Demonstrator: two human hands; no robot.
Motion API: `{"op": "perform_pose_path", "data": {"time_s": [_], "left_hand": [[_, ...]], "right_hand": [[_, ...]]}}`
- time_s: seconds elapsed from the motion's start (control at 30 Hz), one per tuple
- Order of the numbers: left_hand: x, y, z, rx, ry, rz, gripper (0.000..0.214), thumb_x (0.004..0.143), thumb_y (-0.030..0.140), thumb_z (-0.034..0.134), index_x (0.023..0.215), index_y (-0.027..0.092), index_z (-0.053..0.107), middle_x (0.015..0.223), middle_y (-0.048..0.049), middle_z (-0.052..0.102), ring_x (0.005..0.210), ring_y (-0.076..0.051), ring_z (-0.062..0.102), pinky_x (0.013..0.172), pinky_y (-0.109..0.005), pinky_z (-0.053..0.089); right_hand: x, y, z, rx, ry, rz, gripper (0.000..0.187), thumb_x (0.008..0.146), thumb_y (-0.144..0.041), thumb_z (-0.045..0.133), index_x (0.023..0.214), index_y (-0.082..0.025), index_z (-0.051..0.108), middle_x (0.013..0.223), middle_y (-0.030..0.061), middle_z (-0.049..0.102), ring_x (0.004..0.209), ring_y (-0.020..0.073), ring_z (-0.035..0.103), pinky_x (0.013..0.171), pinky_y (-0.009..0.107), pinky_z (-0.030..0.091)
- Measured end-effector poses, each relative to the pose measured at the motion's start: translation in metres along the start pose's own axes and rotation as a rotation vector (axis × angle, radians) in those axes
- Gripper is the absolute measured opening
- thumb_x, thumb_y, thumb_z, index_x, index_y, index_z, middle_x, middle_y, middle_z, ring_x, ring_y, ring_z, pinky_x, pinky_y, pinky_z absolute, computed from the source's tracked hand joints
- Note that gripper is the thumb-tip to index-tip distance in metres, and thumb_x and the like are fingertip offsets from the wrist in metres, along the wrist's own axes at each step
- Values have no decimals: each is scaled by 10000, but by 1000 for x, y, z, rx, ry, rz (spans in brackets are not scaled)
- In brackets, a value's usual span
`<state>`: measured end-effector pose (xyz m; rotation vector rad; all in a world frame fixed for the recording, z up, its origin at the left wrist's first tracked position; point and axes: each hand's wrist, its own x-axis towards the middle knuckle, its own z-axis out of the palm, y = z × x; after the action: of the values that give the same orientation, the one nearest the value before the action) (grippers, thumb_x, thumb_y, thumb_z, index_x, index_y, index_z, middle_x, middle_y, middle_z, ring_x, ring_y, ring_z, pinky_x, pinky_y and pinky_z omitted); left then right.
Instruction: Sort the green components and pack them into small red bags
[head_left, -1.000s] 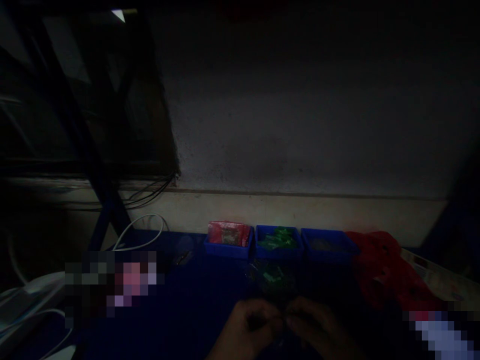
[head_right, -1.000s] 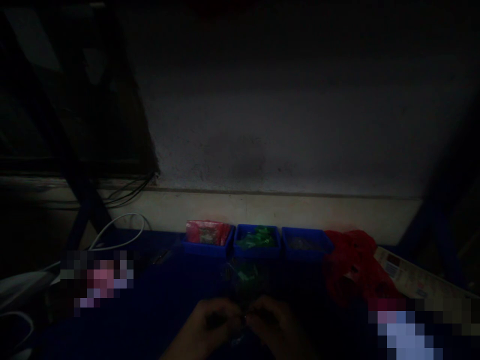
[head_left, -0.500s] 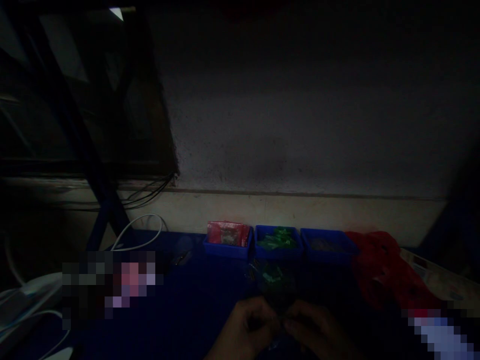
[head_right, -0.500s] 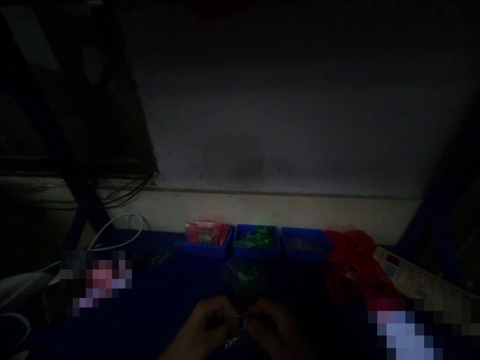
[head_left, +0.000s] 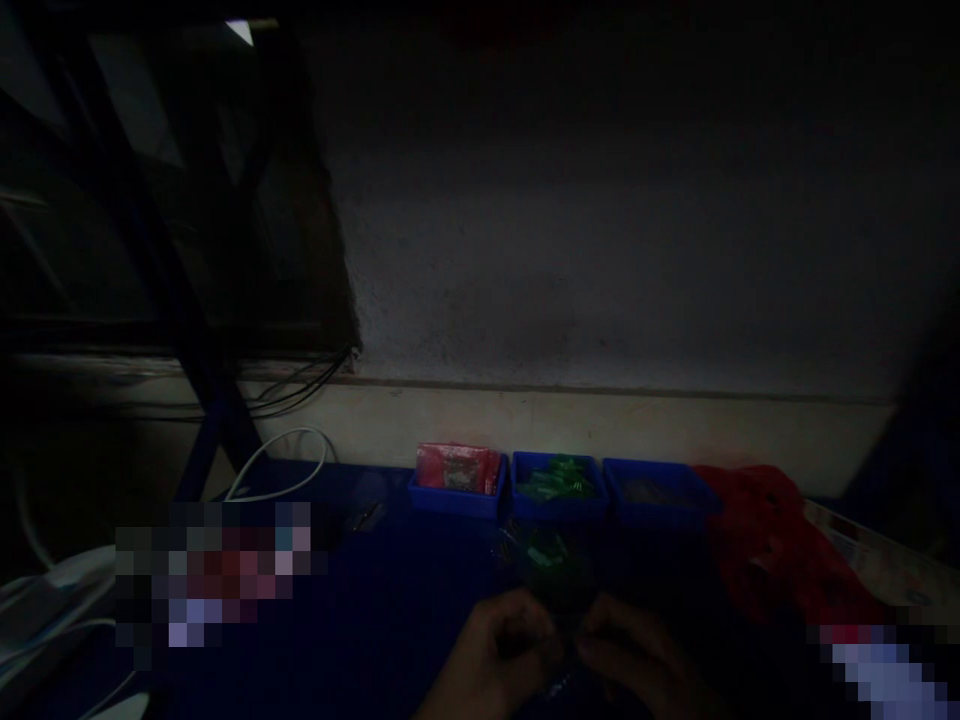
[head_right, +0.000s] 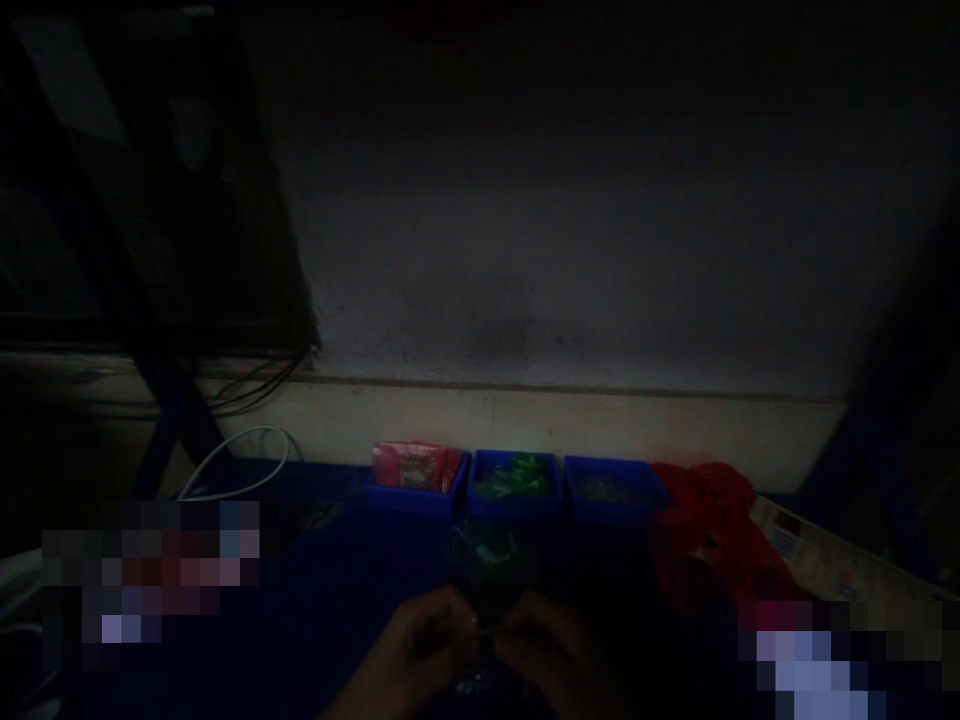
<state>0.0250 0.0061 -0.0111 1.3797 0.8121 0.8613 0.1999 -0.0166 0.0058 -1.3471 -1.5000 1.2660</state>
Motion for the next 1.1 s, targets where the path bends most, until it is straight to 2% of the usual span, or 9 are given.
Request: {"op": "perform_pose_path", "data": {"time_s": [0.4,0.63,0.8,0.87,0.97,1.03,1.1], "left_hand": [[-1,1,-1,-25,-2,-15,167,697,289,612,673,141,539,622,33,469,591,-113,404,573,-231,302],[0,8,0,20,58,-50,153,652,278,648,637,139,585,579,41,484,556,-103,408,545,-215,304],[2,5,-2,43,100,-8,175,659,312,673,630,140,673,552,39,522,525,-87,418,533,-201,322],[3,3,-4,66,118,-24,208,670,348,667,651,146,709,501,45,510,467,-72,397,482,-188,309],[4,0,-7,71,72,-122,316,713,422,604,773,142,736,418,53,472,333,-53,333,361,-174,248],[4,-2,-8,12,35,-143,361,720,443,584,848,138,730,482,18,552,321,-62,392,331,-170,270],[4,-4,-10,-70,15,-76,350,698,427,612,863,141,728,622,-36,637,414,-96,510,367,-176,352]], "right_hand": [[2,8,3,45,-54,7,164,727,-353,535,658,-206,512,583,-57,448,566,124,447,548,226,337],[1,5,1,24,-29,-28,191,740,-372,538,640,-209,520,589,-53,450,594,133,464,559,224,355],[4,5,0,10,28,-6,183,713,-348,575,612,-200,536,563,-59,433,548,114,432,512,210,329],[6,7,-1,29,39,-24,172,709,-343,579,624,-194,558,552,-62,433,522,104,411,494,208,313],[7,8,-1,80,26,-39,172,716,-355,583,674,-189,599,532,-64,445,492,97,410,476,206,315],[7,8,-1,126,21,-26,194,728,-378,575,741,-191,627,547,-51,495,496,106,454,473,208,341],[6,8,-1,165,33,-10,213,736,-381,568,810,-197,646,615,-21,569,550,132,526,490,219,387]]}}
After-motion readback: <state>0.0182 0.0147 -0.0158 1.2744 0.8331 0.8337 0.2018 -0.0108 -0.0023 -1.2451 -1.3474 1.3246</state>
